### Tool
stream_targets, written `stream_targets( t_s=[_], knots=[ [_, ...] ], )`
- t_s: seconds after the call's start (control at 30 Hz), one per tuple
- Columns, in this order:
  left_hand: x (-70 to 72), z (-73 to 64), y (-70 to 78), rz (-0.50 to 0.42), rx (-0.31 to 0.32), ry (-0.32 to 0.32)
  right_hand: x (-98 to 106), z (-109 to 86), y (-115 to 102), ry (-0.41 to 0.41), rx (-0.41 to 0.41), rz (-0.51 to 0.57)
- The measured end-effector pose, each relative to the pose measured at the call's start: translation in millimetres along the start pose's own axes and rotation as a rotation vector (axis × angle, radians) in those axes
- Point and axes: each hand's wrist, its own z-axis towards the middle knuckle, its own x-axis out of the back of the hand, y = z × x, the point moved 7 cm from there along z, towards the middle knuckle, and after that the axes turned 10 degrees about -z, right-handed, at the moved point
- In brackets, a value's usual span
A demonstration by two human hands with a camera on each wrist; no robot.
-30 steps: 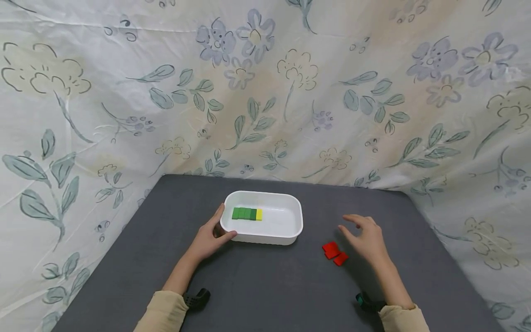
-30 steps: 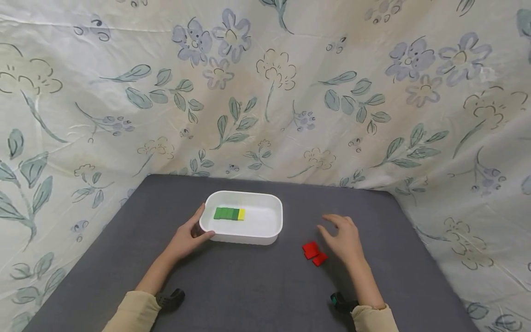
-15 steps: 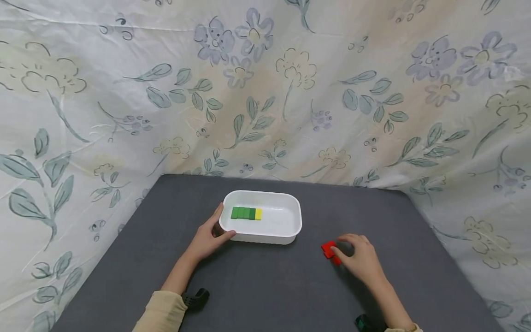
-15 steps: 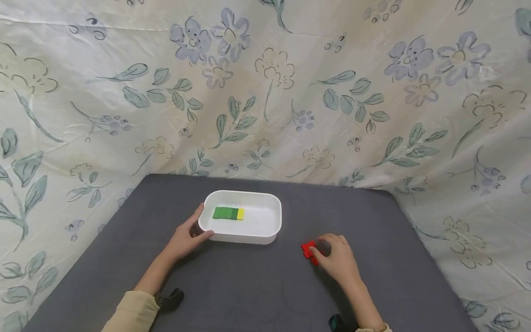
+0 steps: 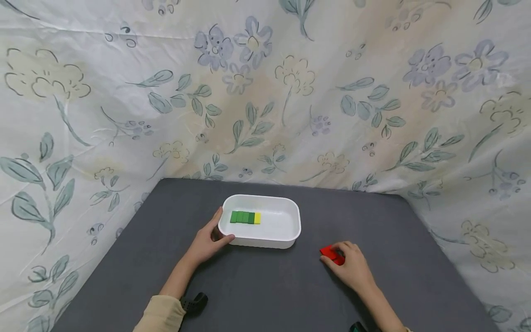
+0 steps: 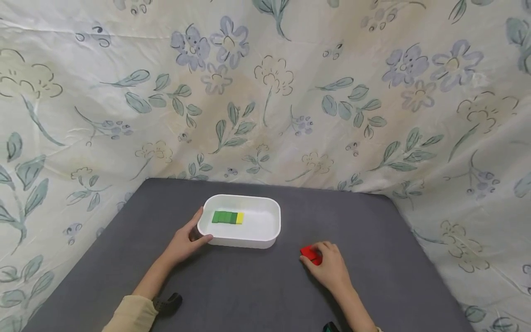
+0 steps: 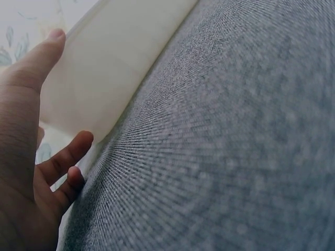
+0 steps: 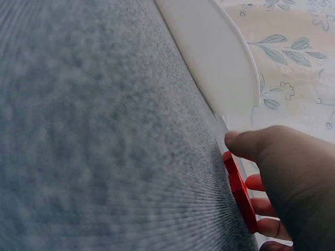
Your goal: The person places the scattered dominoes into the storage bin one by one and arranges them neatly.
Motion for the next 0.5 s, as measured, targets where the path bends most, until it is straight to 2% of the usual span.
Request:
stream_targets(
  t_s=[0.5],
  knots=[
    [0.1, -2.6, 2.0, 0.022, 0.015, 0.005, -3.7, 0.2, -0.4, 0.040, 0.009, -0.024]
  ],
)
